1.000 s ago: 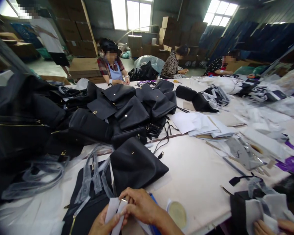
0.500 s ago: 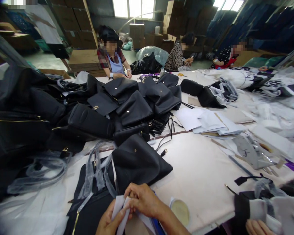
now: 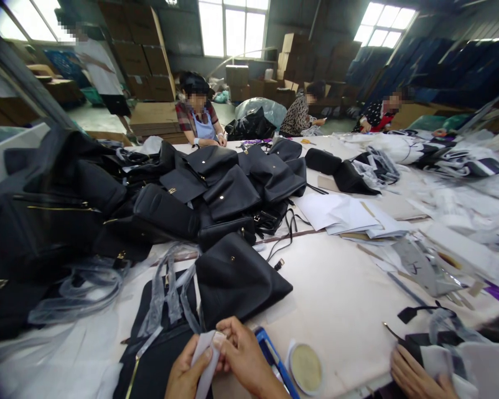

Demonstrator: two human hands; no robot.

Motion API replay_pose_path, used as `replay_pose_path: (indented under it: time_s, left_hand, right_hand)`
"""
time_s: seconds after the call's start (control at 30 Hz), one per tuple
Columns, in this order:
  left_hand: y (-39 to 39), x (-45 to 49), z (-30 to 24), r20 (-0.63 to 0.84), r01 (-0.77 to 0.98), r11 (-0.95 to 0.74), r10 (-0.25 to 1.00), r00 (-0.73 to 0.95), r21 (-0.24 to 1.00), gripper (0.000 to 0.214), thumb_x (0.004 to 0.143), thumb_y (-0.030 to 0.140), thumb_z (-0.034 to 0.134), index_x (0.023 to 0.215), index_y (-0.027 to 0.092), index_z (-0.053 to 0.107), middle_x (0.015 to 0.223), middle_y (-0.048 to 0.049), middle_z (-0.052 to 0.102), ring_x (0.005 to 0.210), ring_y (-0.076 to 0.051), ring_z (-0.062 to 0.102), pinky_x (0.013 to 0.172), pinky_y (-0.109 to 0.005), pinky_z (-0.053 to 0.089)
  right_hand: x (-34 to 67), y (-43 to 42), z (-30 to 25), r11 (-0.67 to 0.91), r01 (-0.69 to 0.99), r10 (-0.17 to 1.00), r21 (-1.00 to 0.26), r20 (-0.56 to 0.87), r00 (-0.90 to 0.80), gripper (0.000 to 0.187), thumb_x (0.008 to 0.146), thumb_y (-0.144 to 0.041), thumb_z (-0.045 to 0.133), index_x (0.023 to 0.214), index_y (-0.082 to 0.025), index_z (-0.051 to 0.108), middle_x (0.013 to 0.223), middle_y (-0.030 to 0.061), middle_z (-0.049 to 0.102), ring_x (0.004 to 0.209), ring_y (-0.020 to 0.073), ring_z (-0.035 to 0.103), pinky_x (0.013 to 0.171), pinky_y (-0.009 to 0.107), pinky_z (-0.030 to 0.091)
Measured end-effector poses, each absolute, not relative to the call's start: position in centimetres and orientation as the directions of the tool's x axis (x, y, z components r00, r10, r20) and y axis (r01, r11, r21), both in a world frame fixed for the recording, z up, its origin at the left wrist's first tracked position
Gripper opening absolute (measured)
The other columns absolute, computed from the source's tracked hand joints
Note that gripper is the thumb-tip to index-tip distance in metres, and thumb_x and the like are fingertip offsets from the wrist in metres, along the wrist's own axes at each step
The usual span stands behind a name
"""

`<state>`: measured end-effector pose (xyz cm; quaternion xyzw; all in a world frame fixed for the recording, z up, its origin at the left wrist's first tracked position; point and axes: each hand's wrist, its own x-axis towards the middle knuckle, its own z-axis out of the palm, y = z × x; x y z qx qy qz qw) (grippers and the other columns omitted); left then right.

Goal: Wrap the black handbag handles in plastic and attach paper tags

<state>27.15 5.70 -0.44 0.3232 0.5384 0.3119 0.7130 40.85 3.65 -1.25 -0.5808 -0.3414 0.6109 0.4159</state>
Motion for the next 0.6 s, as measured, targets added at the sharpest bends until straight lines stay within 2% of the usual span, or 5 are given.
replay_pose_path:
  time_s: [0.1,0.27,0.33,0.4,0.6]
  left_hand:
    - [5.3,27.2,0.7,-0.493,-0.053,0.516,0.839,0.229,0.855,0.035,0.065,0.047,0.072,0.079,0.016,0.066,0.071,-0.0021,0.068,0.069,-0.021,0.062,0.066,-0.027,0.049]
    - [4.4,27.2,0.9,-0.374,0.077,0.366,0.910,0.179,0.928,0.030,0.075,0.045,0.064,0.083,0.017,0.063,0.076,-0.0031,0.069,0.076,-0.022,0.063,0.071,-0.028,0.047]
    - [4.0,27.3,1.1,-0.347,0.088,0.337,0.925,0.154,0.937,0.031,0.076,0.046,0.064,0.085,0.017,0.062,0.081,-0.0052,0.071,0.079,-0.023,0.065,0.073,-0.028,0.047]
    - [3.7,27.4,1.3,-0.319,0.091,0.308,0.935,0.154,0.947,0.029,0.078,0.047,0.062,0.085,0.018,0.061,0.081,-0.0057,0.071,0.079,-0.024,0.065,0.074,-0.029,0.047]
    - [3.0,27.3,0.6,-0.207,0.239,0.151,0.951,0.231,0.959,0.027,0.080,0.049,0.056,0.076,0.023,0.060,0.071,-0.0014,0.068,0.066,-0.020,0.059,0.067,-0.025,0.043]
  right_hand:
    - [40.0,2.9,-1.2,-0.415,-0.103,0.899,-0.904,-0.425,0.105,0.027,0.083,-0.043,0.057,0.084,-0.016,0.058,0.061,-0.0027,0.058,0.052,0.0116,0.056,0.048,0.021,0.040]
    - [39.4,2.4,-0.5,-0.364,0.109,0.898,-0.925,-0.318,0.305,0.028,0.082,-0.044,0.058,0.073,-0.017,0.058,0.063,-0.0015,0.059,0.060,0.0129,0.054,0.055,0.022,0.042]
    - [39.3,2.3,-0.6,-0.363,0.130,0.891,-0.923,-0.303,0.337,0.029,0.081,-0.044,0.058,0.070,-0.018,0.057,0.061,-0.0020,0.057,0.058,0.0127,0.053,0.053,0.022,0.041]
    - [39.2,2.1,-0.9,-0.364,0.073,0.879,-0.929,-0.316,0.356,0.029,0.080,-0.044,0.059,0.068,-0.018,0.056,0.058,-0.0029,0.055,0.053,0.0120,0.051,0.049,0.022,0.040]
    - [38.3,2.0,-1.9,-0.373,-0.220,0.804,-0.901,-0.432,0.408,0.029,0.071,-0.044,0.065,0.069,-0.017,0.055,0.051,-0.0055,0.051,0.040,0.0098,0.048,0.042,0.021,0.039]
